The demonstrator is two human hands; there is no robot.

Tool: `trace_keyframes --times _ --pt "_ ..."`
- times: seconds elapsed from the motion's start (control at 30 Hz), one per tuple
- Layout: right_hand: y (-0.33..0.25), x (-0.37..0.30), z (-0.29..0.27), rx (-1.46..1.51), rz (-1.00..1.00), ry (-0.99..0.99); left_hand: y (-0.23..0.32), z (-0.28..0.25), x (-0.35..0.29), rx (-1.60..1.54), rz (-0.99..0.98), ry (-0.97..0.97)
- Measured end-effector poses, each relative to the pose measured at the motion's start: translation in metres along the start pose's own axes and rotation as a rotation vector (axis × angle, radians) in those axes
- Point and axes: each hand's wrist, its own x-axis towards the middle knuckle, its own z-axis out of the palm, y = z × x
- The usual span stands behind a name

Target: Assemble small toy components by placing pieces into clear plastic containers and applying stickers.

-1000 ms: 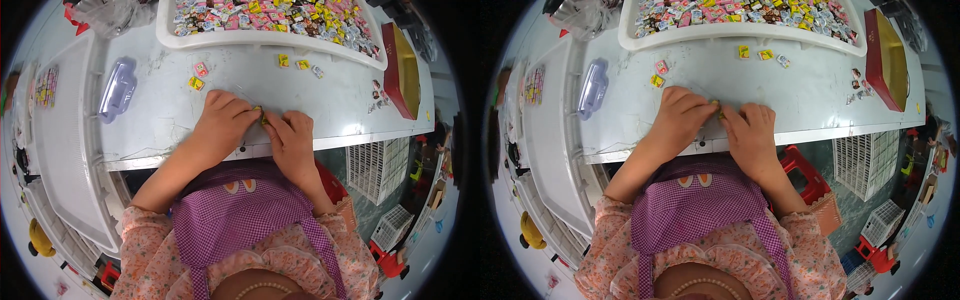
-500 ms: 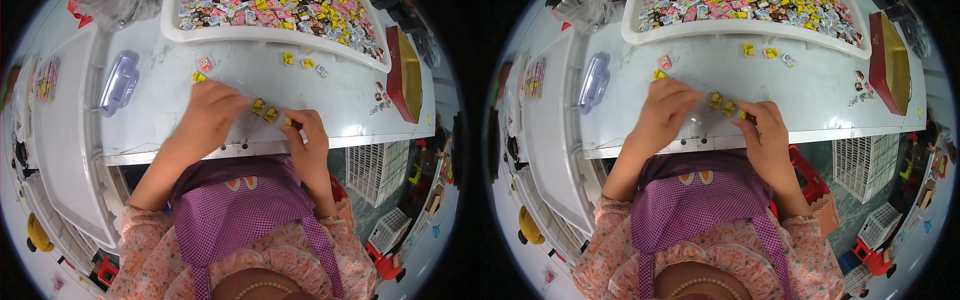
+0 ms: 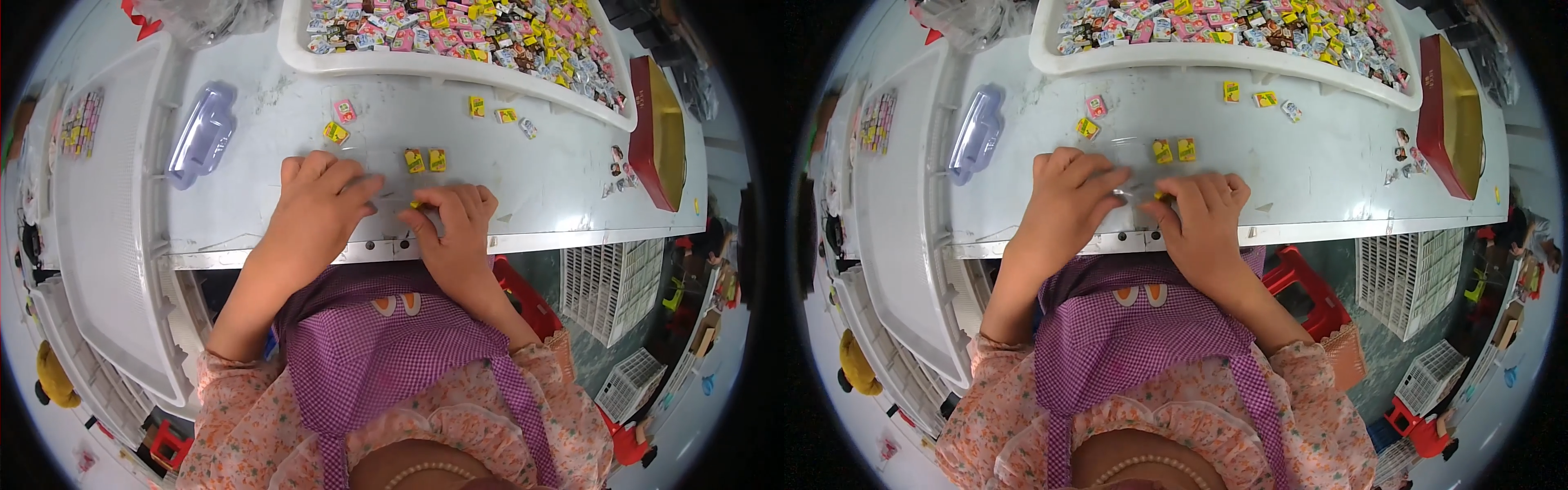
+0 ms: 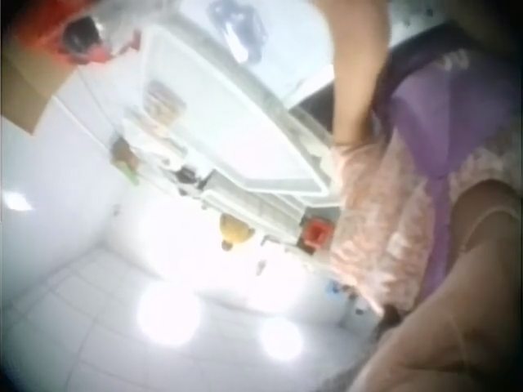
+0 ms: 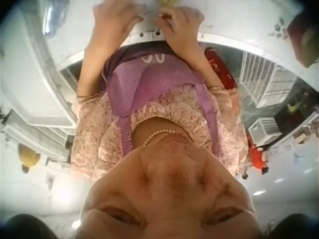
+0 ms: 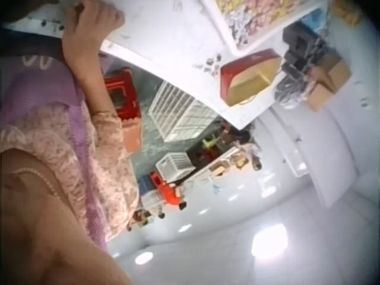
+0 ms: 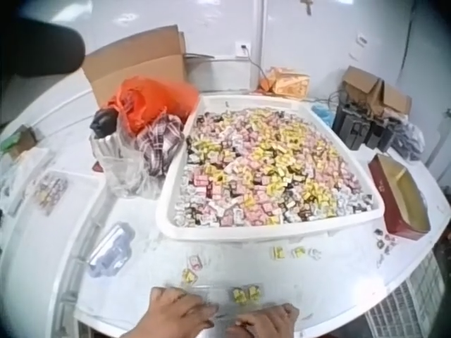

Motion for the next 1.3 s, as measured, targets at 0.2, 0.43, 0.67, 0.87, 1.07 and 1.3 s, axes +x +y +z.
trace_keyframes --times 0.2,0.43,0.67,0.87,1.07,1.3 --pt "-0.006 0.015 -0.009 0.047 0.054 0.051 -0.001 0.002 -0.003 -0.018 0.029 0.036" --pt "0.003 0.030 0.010 -0.141 -0.050 0.053 -0.008 0.002 -0.001 0.026 0.098 0.003" --pt "0.006 0.023 0.004 -0.277 -0.150 0.015 -0.008 -0.002 0.000 -0.003 0.091 -0.008" --pt "0.010 0.016 0.000 -0.284 -0.183 -0.022 -0.007 -0.008 0.004 -0.081 0.059 -0.051" --pt "0.014 0.027 -0.004 -0.129 -0.062 -0.137 -0.011 -0.003 0.005 -0.040 0.074 -0.036" --pt "0.012 0.023 -0.010 -0.375 -0.270 -0.123 -0.010 -0.005 0.005 -0.079 0.072 -0.007"
